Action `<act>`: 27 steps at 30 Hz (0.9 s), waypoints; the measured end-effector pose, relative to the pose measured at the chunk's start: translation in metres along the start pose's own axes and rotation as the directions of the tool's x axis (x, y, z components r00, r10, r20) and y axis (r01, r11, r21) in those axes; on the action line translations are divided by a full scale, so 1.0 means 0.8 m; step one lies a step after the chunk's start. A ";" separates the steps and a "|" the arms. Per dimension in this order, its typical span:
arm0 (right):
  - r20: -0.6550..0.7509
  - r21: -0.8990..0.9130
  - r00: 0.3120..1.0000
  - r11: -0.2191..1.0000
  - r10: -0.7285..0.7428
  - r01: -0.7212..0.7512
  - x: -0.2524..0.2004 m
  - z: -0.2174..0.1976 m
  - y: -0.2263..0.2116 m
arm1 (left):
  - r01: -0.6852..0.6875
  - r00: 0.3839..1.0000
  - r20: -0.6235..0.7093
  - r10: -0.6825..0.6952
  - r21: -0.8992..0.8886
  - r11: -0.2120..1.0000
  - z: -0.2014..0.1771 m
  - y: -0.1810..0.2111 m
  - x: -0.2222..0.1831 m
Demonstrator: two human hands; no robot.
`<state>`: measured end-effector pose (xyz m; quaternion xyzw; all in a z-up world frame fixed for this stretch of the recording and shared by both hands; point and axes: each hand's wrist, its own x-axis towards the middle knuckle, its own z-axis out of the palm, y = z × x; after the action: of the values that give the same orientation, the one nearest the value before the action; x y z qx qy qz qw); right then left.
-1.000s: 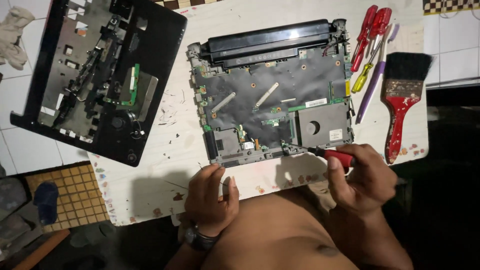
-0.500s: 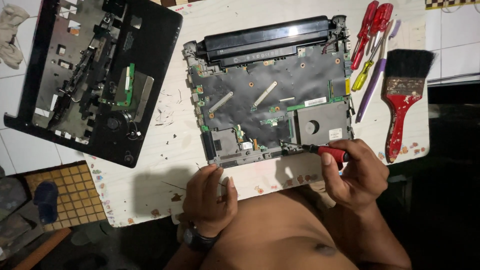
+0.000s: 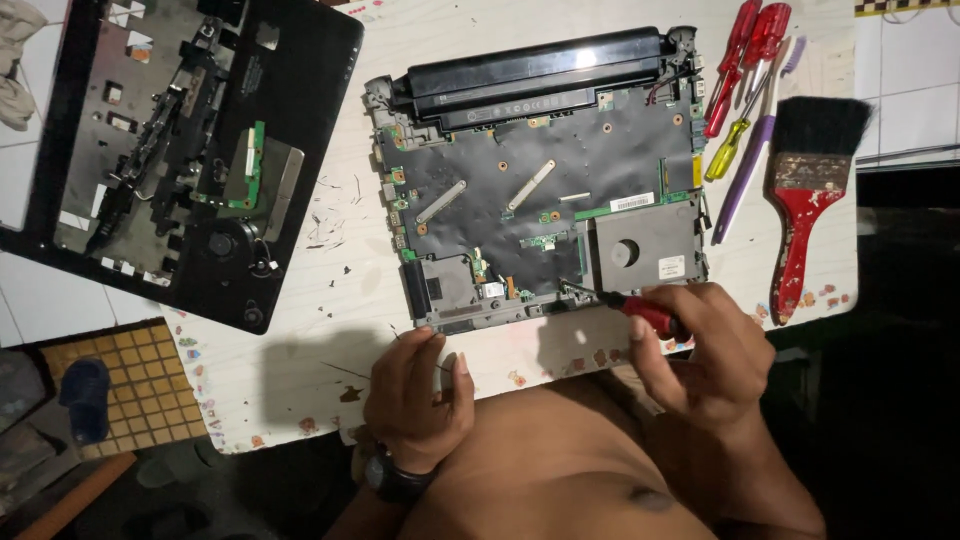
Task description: The person is disassembling and cleaning the internal components of a laptop, specifically the fan and motherboard area, using brushes and a screwdriver.
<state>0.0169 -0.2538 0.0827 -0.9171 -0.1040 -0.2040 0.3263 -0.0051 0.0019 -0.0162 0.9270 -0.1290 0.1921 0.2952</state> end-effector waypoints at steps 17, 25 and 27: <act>0.371 -0.179 0.926 0.984 0.066 0.002 -0.005 -0.008 0.012 | -0.012 1.000 -0.002 0.012 0.008 1.000 0.001 -0.004 -0.006; 0.411 -0.064 0.906 0.989 -0.098 0.136 0.007 -0.015 0.014 | -0.033 0.999 -0.037 0.031 -0.028 0.999 0.000 -0.002 0.000; 0.398 -0.166 0.915 0.976 -0.063 0.139 0.004 -0.009 0.017 | -0.043 0.998 -0.041 0.041 -0.035 0.998 0.001 -0.004 -0.002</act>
<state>0.0218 -0.2687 0.0816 -0.9596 -0.1945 -0.0429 0.1987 -0.0057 0.0041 -0.0189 0.9146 -0.1459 0.2147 0.3102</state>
